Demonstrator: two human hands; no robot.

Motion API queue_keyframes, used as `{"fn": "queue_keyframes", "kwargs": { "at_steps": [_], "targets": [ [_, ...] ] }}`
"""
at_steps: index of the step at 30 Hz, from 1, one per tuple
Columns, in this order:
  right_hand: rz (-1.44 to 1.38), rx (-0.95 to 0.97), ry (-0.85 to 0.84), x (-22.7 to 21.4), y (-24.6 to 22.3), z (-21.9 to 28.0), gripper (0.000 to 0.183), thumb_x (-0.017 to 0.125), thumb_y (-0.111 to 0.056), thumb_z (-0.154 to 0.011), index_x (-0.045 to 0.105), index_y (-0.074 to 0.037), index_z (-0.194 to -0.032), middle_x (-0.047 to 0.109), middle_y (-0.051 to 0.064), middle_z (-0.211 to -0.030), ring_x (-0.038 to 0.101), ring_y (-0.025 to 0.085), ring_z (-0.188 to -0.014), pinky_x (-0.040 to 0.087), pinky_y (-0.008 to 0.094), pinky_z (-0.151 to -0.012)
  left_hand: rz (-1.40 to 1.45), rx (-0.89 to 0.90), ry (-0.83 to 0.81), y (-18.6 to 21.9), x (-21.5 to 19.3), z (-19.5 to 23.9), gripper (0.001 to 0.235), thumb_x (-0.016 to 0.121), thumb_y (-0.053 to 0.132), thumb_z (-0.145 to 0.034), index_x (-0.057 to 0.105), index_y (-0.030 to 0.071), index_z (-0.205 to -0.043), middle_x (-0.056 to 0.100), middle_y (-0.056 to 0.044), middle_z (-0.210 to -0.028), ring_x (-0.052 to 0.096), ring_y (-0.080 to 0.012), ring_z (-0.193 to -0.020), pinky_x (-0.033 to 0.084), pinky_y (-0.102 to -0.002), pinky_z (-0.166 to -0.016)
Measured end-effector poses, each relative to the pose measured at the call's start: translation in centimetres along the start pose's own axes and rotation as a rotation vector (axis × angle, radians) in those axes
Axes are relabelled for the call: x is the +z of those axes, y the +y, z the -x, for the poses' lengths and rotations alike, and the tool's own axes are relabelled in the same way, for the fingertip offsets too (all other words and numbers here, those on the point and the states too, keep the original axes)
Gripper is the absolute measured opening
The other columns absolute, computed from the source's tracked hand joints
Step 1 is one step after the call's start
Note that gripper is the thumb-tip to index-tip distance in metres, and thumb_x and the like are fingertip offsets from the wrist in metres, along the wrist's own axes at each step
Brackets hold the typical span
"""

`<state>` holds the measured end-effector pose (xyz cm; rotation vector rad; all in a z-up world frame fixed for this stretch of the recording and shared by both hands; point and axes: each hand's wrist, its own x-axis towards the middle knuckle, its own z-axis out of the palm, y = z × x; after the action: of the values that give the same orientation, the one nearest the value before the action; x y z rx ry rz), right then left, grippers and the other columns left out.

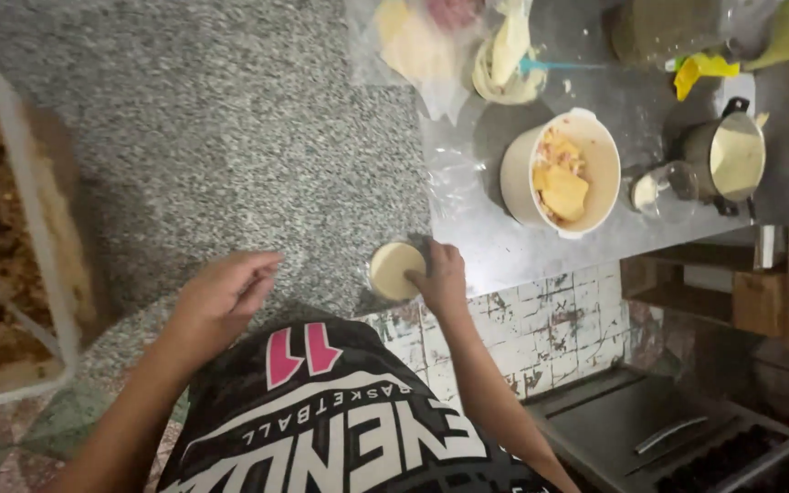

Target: The person scoops a brown filling from a container onto round dough discs, folds them in half, and seals the edges to form empanadas. The finished empanadas are placed on the countertop.

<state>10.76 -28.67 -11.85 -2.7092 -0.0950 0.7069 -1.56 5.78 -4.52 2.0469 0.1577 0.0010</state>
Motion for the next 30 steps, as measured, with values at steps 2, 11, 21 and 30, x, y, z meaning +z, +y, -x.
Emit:
{"fn": "queue_keyframes", "kwargs": {
  "at_steps": [2, 11, 21, 30],
  "targets": [
    [0.069, -0.091, 0.135, 0.4, -0.9, 0.4, 0.054, 0.084, -0.018, -0.079, 0.064, -0.004, -0.127, 0.056, 0.022, -0.125, 0.061, 0.044, -0.118, 0.055, 0.051, -0.100, -0.041, -0.002, -0.188, 0.9, 1.7, -0.9, 0.031, 0.064, 0.008, -0.092, 0.067, 0.009, -0.123, 0.075, -0.018, -0.103, 0.072, -0.0398, -0.098, 0.054, -0.054, -0.087],
    [-0.377, 0.003, -0.163, 1.4, -0.1, -1.7, 0.043, 0.073, -0.017, -0.080, 0.065, -0.013, -0.121, 0.072, 0.012, -0.112, 0.071, 0.033, -0.108, 0.055, 0.047, -0.092, -0.230, -0.071, -0.490, -2.6, 10.1, -2.7, 0.033, 0.057, 0.018, -0.099, 0.060, 0.017, -0.132, 0.070, -0.006, -0.119, 0.068, -0.0259, -0.116, 0.052, -0.042, -0.098],
    [-1.514, -0.090, -0.502, -2.3, -5.8, -2.7, 0.041, 0.067, 0.003, -0.086, 0.054, 0.002, -0.124, 0.072, 0.021, -0.095, 0.076, 0.028, -0.077, 0.063, 0.036, -0.066, -0.475, 0.785, 0.084, -1.6, 11.4, -4.3, 0.027, 0.057, 0.029, -0.100, 0.067, 0.017, -0.122, 0.066, -0.003, -0.126, 0.060, -0.0230, -0.124, 0.043, -0.044, -0.108],
    [-1.865, 0.213, -0.651, -5.0, -11.3, 2.2, 0.080, 0.045, -0.077, -0.093, 0.056, -0.013, -0.139, 0.065, 0.007, -0.129, 0.068, 0.024, -0.100, 0.059, 0.023, -0.064, -0.508, 0.724, 0.286, 2.3, 9.9, -4.6, 0.015, 0.070, 0.030, -0.093, 0.071, 0.020, -0.105, 0.066, 0.005, -0.109, 0.064, -0.0194, -0.102, 0.046, -0.038, -0.087]
  ]
}}
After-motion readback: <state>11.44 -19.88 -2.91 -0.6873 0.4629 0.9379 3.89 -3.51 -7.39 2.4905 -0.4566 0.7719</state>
